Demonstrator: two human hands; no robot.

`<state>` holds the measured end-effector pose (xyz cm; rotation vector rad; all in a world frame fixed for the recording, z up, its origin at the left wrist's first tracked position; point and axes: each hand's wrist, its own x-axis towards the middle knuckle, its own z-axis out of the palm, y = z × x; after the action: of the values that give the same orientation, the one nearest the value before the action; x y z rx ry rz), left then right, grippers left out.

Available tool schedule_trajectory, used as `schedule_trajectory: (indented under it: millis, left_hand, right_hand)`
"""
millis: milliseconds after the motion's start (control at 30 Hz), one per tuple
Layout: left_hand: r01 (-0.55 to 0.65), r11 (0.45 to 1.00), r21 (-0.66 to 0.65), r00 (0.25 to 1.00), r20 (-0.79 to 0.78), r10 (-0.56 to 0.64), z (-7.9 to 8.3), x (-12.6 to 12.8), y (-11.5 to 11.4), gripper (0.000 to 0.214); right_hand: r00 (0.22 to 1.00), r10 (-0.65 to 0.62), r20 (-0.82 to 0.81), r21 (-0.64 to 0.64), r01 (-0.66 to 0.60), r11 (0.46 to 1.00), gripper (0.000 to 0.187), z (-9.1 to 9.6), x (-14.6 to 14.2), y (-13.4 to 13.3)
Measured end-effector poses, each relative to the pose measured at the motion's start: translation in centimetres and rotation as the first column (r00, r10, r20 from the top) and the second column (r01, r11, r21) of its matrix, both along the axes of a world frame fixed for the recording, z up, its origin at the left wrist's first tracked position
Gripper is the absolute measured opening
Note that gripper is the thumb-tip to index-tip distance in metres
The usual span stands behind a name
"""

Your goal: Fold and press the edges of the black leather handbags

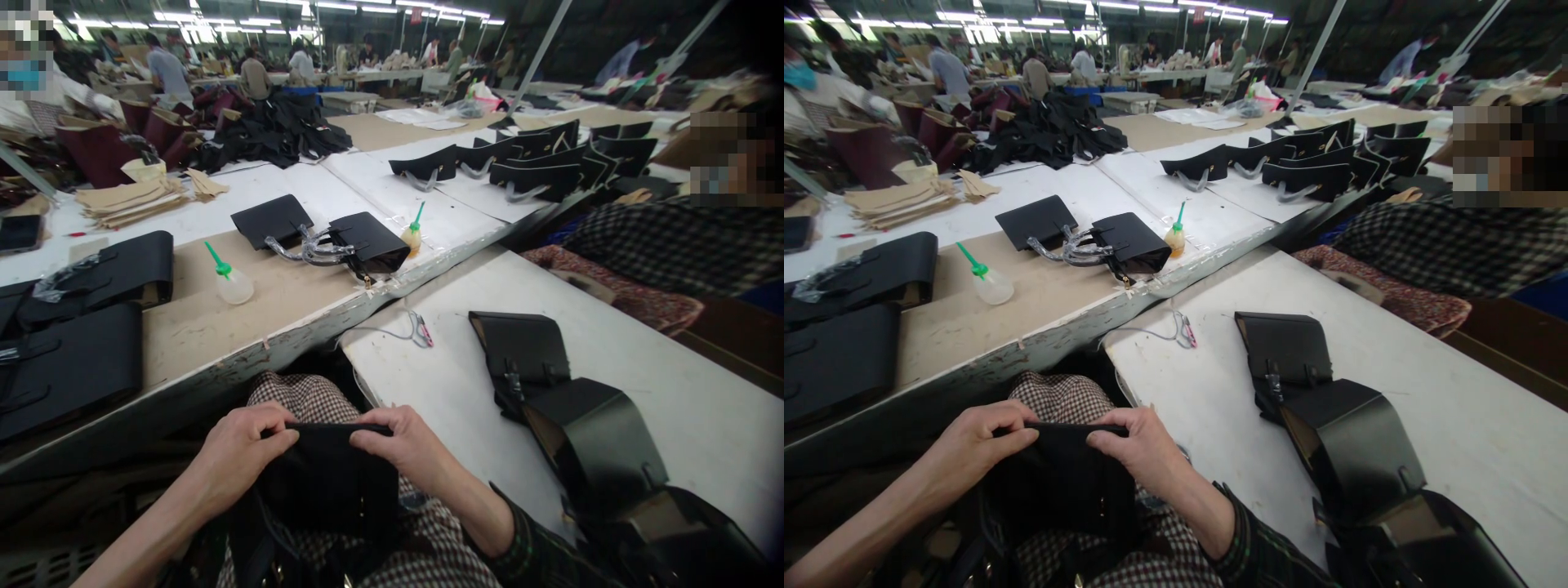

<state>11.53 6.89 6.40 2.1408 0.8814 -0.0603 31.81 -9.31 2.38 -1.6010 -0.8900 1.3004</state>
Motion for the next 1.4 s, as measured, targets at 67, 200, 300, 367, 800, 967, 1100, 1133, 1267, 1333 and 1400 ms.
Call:
schedule_trajectory:
  millis: [67, 200, 300, 367, 800, 967, 1100, 1133, 1267, 1333, 1400]
  left_hand:
    - [-0.004, 1.000, 0.009, 1.000, 0.015, 0.004, -0.2, -0.1, 0.0, 0.034]
    - [-0.003, 1.000, 0.015, 0.999, 0.054, 0.002, -0.5, -0.5, -0.1, 0.034]
    - [-0.003, 1.000, -0.004, 0.997, 0.074, 0.004, -0.5, -0.8, -0.2, 0.034]
    - [-0.011, 1.000, -0.011, 0.997, 0.082, 0.012, -0.3, -0.9, -0.3, 0.034]
    - [-0.097, 0.989, -0.113, 0.985, 0.133, 0.112, 0.7, -3.5, 0.2, 0.029]
    - [-0.181, 0.974, -0.135, 0.975, 0.103, 0.195, 1.1, -5.2, 0.4, 0.029]
    - [-0.162, 0.982, -0.099, 0.981, 0.095, 0.171, 1.1, -5.1, 0.4, 0.028]
    - [-0.157, 0.984, -0.088, 0.981, 0.096, 0.166, 1.1, -5.1, 0.3, 0.028]
    - [-0.154, 0.985, -0.076, 0.982, 0.101, 0.161, 1.1, -4.8, 0.3, 0.028]
    - [-0.161, 0.983, -0.086, 0.981, 0.093, 0.169, 1.1, -4.7, 0.2, 0.028]
    - [-0.172, 0.980, -0.100, 0.980, 0.085, 0.181, 1.2, -4.7, 0.1, 0.028]
  right_hand:
    - [1.000, -0.022, 0.016, 0.018, 0.022, 1.000, 0.017, -0.2, -0.4, -0.1]
    - [0.999, -0.035, 0.008, 0.028, 0.035, 0.999, 0.017, 0.1, -0.6, -0.1]
    - [0.993, 0.115, -0.028, -0.029, -0.116, 0.993, 0.018, 1.1, 0.4, 0.7]
    - [0.949, 0.315, 0.000, -0.043, -0.315, 0.948, 0.020, 2.1, 1.2, 1.9]
    - [0.558, 0.630, 0.540, 0.060, -0.772, 0.632, 0.025, 4.0, -2.0, 8.4]
    - [0.606, 0.617, 0.502, 0.044, -0.731, 0.681, 0.027, 4.5, -1.9, 7.5]
    - [0.615, 0.624, 0.482, 0.052, -0.731, 0.680, 0.026, 4.6, -2.0, 7.5]
    - [0.618, 0.625, 0.477, 0.061, -0.733, 0.677, 0.026, 4.6, -2.1, 7.5]
    - [0.621, 0.621, 0.478, 0.095, -0.740, 0.666, 0.025, 4.6, -2.0, 7.3]
    - [0.612, 0.629, 0.479, 0.096, -0.749, 0.656, 0.023, 4.8, -1.8, 7.2]
    - [0.593, 0.650, 0.475, 0.083, -0.766, 0.638, 0.021, 4.9, -1.6, 7.2]
